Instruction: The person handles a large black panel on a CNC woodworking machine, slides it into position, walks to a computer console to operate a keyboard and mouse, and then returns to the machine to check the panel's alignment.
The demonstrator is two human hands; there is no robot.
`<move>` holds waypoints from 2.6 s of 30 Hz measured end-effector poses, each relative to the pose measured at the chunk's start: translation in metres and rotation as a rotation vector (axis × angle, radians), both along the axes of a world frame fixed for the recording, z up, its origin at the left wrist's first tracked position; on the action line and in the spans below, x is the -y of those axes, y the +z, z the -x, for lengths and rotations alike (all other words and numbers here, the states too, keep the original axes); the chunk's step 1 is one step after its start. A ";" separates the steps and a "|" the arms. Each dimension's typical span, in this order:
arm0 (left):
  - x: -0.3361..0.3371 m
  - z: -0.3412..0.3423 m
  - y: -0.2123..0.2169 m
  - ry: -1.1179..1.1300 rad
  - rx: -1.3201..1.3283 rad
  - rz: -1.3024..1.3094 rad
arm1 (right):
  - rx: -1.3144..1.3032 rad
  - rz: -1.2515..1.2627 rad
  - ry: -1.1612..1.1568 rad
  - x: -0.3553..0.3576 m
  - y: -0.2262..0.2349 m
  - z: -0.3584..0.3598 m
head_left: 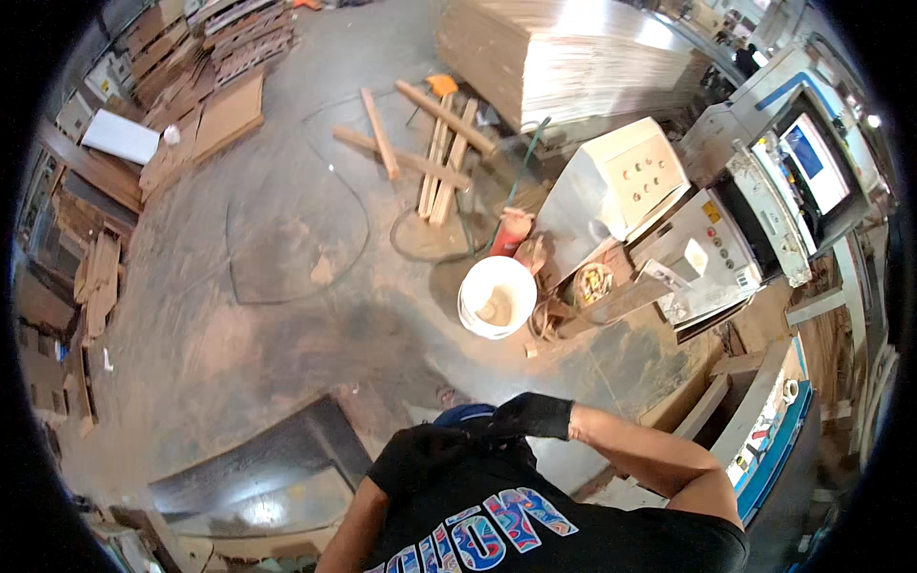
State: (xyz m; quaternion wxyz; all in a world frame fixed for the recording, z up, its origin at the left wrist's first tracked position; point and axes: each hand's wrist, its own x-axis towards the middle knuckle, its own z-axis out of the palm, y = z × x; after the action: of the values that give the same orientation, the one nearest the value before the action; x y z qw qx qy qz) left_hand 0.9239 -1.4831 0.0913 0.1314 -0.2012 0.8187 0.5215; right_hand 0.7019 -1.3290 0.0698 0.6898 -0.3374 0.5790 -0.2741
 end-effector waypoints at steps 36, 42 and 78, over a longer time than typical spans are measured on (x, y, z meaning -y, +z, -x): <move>-0.020 0.030 0.007 -0.112 -0.149 0.063 | -0.182 -0.100 0.086 -0.020 0.042 0.044; -0.015 0.025 0.007 -0.110 -0.125 0.037 | -0.156 -0.131 0.080 -0.036 0.047 0.056; 0.043 -0.028 0.047 0.984 0.061 -0.291 | 0.253 -0.178 -0.788 -0.045 -0.020 -0.035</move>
State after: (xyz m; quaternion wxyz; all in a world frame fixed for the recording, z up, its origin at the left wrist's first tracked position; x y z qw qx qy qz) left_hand 0.9514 -1.5259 0.1382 -0.0790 -0.5574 0.5420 0.6239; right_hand 0.7368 -1.2844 0.0496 0.6244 0.0068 0.5958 -0.5050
